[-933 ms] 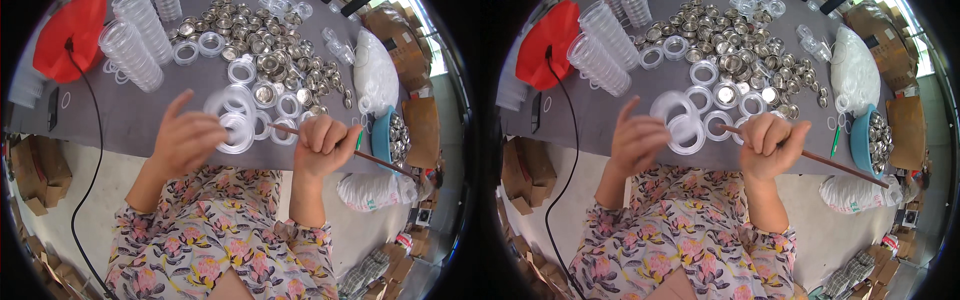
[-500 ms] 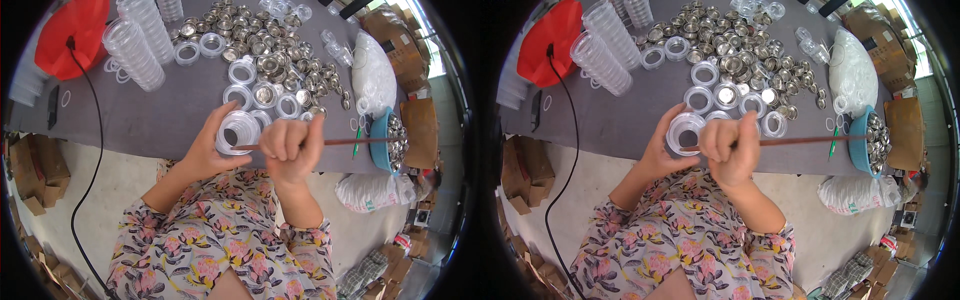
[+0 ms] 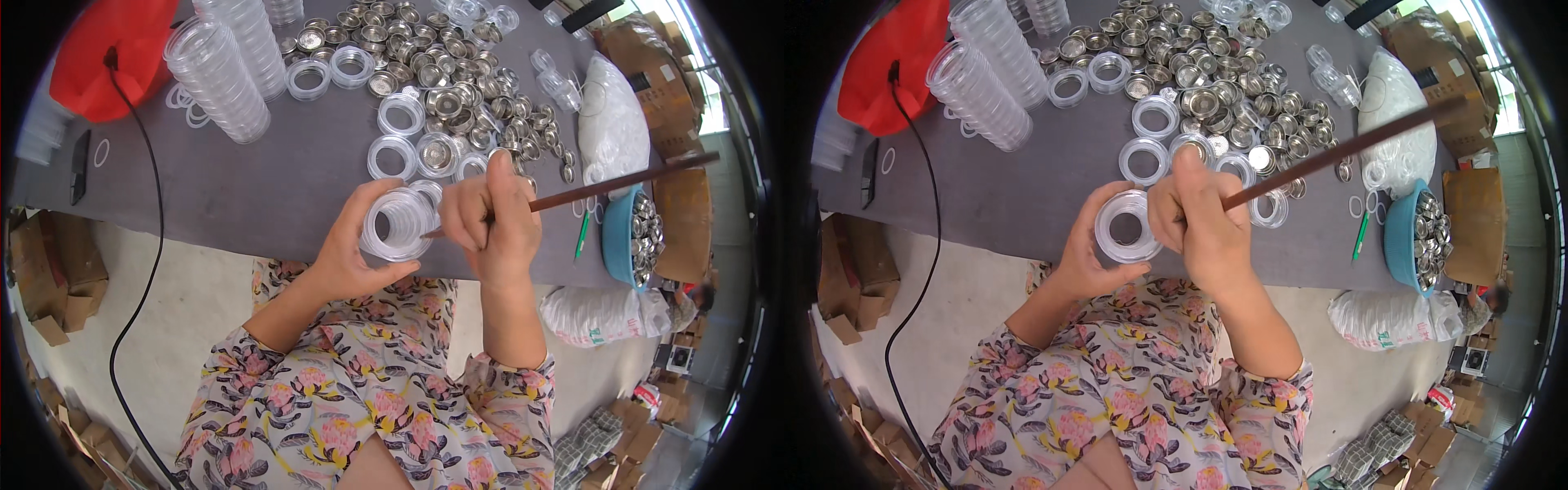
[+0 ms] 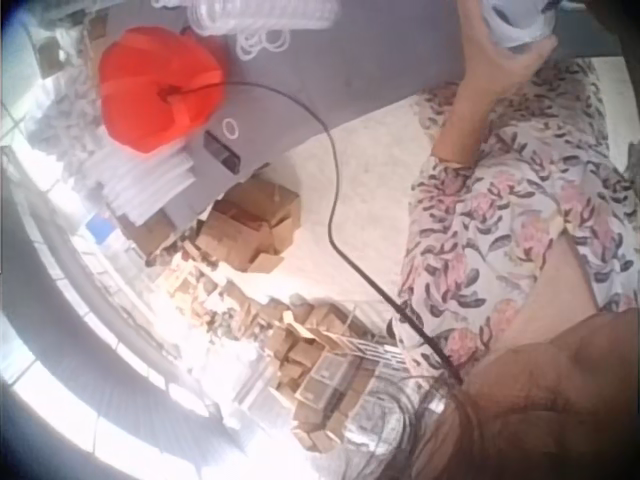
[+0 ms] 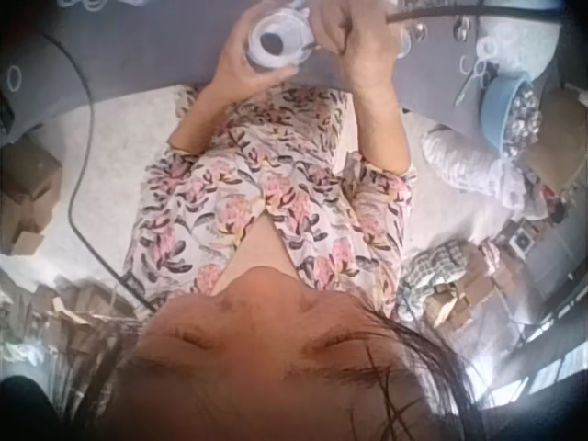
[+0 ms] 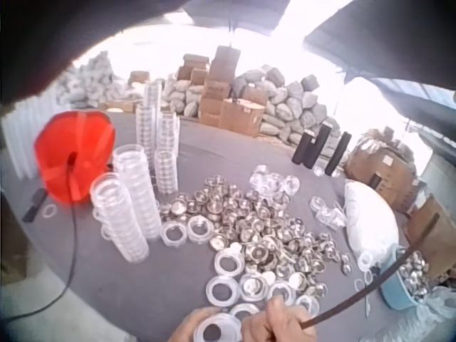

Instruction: The person assembles small plastic containers by placing metal lids and clear plastic rings onto the container bodies. They use a thin wooden stick to press the components into place and occasionally adjust the stacks of finished items on the table.

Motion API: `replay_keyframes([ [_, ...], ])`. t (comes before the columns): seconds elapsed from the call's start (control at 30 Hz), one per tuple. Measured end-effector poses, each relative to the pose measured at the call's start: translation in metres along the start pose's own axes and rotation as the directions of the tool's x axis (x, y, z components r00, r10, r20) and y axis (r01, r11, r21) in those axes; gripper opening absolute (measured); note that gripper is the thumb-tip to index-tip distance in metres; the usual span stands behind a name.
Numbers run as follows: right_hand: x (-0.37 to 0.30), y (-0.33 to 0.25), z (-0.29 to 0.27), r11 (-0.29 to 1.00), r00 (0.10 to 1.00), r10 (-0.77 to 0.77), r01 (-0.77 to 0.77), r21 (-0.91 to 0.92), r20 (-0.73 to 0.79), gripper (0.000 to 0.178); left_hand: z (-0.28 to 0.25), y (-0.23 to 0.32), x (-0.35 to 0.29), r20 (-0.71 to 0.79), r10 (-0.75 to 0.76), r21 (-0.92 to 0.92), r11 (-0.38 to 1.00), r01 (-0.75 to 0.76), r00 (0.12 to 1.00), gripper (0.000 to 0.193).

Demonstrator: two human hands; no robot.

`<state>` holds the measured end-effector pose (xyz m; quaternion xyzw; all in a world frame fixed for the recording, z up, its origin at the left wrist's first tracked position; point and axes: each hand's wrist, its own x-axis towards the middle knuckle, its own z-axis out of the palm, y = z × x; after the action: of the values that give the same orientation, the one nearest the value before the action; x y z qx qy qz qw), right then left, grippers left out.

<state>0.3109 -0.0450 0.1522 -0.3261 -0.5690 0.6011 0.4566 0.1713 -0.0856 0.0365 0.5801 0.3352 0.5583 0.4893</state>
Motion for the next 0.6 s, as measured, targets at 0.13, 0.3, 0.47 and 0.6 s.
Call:
replay_keyframes([
  [0.13, 0.003, 0.018, 0.014, 0.913, 0.987, 0.139, -0.099, 0.395, -0.075, 0.06, 0.003, 0.0, 0.0, -0.016, 0.043, 0.019, 0.999, -0.043, 0.999, 0.079],
  [0.3, 0.024, 0.024, 0.03, 0.971, 0.978, -0.156, 0.178, 0.162, -0.138, 0.06, 0.008, -0.005, -0.002, -0.063, 0.008, -0.136, 0.991, -0.016, 0.998, 0.08],
  [0.47, 0.017, 0.002, 0.006, 0.997, 0.999, -0.038, 0.036, -0.07, -0.032, 0.061, 0.004, -0.007, -0.003, -0.04, 0.022, 0.019, 1.0, -0.021, 0.999, 0.081],
  [0.6, 0.009, 0.003, 0.01, 0.986, 0.989, 0.144, -0.143, 0.082, -0.011, 0.06, 0.002, -0.007, -0.003, -0.03, 0.045, 0.035, 0.998, -0.044, 0.999, 0.081],
])
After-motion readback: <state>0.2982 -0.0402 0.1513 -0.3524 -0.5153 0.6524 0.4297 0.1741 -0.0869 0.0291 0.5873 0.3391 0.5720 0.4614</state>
